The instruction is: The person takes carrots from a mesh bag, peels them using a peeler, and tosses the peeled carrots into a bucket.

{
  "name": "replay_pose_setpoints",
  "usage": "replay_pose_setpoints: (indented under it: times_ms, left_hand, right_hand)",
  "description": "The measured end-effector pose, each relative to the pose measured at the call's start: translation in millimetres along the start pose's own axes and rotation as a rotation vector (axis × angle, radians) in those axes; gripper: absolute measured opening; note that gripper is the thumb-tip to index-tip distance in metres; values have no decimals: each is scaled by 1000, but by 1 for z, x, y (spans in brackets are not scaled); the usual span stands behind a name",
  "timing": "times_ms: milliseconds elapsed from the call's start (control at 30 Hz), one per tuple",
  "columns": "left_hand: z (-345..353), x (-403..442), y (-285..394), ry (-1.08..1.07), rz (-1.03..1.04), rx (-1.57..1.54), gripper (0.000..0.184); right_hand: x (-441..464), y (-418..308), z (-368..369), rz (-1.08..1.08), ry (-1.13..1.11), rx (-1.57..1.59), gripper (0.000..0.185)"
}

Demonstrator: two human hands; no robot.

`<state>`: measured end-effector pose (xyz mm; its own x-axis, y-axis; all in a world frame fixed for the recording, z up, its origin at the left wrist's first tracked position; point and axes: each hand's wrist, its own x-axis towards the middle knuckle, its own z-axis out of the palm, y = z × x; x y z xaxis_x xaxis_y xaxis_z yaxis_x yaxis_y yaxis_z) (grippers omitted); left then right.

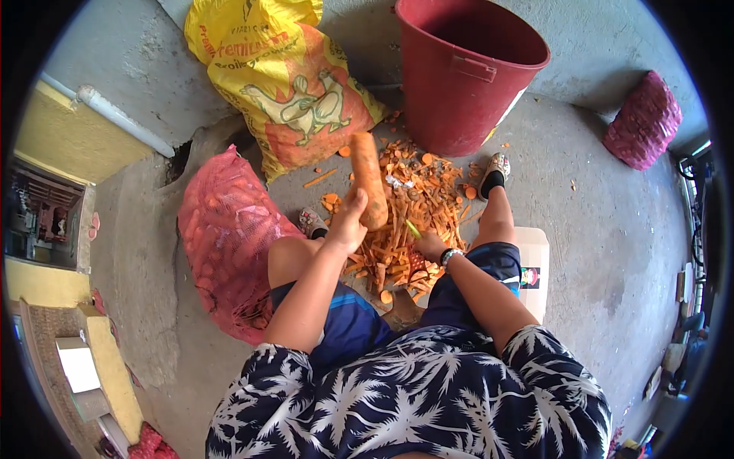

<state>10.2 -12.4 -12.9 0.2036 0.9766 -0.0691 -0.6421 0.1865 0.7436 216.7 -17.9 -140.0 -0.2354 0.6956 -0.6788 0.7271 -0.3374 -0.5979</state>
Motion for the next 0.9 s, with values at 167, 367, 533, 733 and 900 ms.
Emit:
replay_pose_setpoints:
  times_ms: [167,367,533,733,900]
  left_hand:
    - [-29,19,15,83,-120,483,45]
    - [-7,17,15,139,57,120,56]
    - [23,-3,41,-331,-66,-357,52]
    - [28,23,-14,-81,-76,-76,46]
    - [29,10,39,-318,-138,-71,60]
  right_hand:
    - [0,-1,-1,-16,-19,709,15]
    - [-23,-19,9,40,31,597,8]
    - [-13,2,2,55,-3,699,13]
    - [-5,0,-3,25,117,790,10]
    - [-26,-6,-18,-6,133,689,19]
